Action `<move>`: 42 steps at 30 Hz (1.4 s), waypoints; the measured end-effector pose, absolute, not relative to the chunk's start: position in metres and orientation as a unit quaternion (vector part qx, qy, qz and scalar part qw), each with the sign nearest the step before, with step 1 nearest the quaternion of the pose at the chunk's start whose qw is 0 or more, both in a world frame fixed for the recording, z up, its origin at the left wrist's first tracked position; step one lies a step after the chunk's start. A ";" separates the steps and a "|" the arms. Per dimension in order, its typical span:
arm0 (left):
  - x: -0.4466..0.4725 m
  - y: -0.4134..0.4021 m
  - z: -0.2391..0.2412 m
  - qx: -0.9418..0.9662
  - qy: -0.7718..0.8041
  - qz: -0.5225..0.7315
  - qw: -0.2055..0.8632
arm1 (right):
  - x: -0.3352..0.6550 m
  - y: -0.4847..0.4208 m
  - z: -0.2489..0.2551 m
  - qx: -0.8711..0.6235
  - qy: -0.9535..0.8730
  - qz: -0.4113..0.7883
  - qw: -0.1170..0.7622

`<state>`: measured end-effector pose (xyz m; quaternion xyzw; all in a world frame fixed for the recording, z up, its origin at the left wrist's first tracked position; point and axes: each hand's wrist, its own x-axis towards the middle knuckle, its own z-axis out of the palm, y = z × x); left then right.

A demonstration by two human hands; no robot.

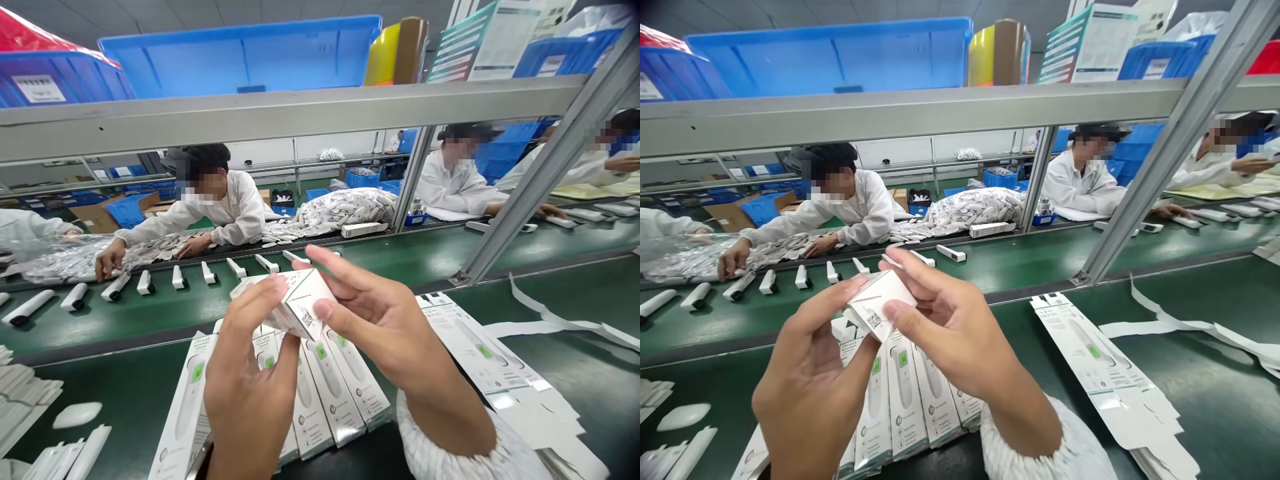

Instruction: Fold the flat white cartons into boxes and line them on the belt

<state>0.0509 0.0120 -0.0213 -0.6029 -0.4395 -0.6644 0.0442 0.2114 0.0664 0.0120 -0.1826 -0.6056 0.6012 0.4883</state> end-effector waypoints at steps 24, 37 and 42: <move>0.052 0.024 -0.032 -0.621 -0.408 -0.669 0.026 | 0.206 0.059 0.015 -0.317 -0.682 0.438 0.492; 0.056 0.015 -0.020 -0.665 -0.409 -0.622 0.055 | 0.244 0.061 0.019 -0.222 -0.779 0.421 0.408; 0.043 -0.035 -0.015 -0.663 -0.518 -0.524 0.135 | 0.249 0.055 0.019 -0.234 -0.802 0.329 0.440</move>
